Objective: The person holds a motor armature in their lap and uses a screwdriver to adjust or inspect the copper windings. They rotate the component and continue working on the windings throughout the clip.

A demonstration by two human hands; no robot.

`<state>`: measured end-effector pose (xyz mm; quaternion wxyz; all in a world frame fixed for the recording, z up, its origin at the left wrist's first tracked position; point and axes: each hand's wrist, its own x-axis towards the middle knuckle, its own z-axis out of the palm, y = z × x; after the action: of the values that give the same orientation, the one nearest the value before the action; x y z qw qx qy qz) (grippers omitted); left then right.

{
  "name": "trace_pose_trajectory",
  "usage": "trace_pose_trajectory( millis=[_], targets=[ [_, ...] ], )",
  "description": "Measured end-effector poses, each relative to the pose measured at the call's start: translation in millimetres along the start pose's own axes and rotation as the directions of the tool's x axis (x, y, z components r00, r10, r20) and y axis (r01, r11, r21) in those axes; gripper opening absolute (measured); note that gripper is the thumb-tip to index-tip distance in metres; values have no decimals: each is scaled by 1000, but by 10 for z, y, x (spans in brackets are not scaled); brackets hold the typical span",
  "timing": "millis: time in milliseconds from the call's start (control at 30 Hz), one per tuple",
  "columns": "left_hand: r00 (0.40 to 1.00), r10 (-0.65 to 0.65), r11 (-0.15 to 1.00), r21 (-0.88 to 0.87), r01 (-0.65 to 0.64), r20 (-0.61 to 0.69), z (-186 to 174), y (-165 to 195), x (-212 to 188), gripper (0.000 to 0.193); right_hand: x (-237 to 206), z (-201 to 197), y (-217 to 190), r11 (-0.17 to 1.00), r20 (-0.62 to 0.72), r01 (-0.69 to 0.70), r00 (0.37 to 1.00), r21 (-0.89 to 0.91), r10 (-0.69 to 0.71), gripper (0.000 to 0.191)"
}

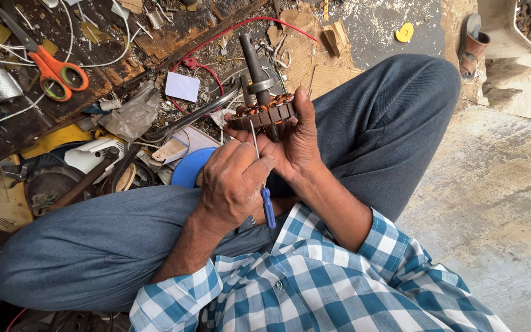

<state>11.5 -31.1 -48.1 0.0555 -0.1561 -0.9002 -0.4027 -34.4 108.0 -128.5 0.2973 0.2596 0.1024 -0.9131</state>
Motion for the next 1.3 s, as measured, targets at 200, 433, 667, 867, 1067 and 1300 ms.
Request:
trace_pose_trajectory(
  millis=[200, 433, 667, 867, 1067, 1300],
  targets=[
    [999, 34, 999, -12, -33, 26, -29, 46, 47, 14, 15, 11, -33, 1000, 41, -4, 999, -11, 4, 89],
    [972, -182, 916, -385, 112, -151, -94, 28, 85, 15, 14, -16, -91, 992, 20, -32, 999, 126, 30, 90],
    [940, -308, 840, -507, 195, -149, 118, 17, -12, 11, 23, 22, -39, 999, -17, 38, 999, 6, -38, 90],
    [965, -229, 875, -462, 147, -128, 144, -11, -33, 12, 7, 41, -30, 999, 18, 40, 999, -5, -39, 91],
    [998, -23, 932, -363, -1, -62, 185, 29, 11, 15, 8, 19, -23, 997, 37, 0, 999, 72, -2, 87],
    [996, -18, 921, -390, -16, -83, 194, 58, 18, 16, -2, 64, -33, 999, -40, 17, 999, 38, -15, 89]
  ],
)
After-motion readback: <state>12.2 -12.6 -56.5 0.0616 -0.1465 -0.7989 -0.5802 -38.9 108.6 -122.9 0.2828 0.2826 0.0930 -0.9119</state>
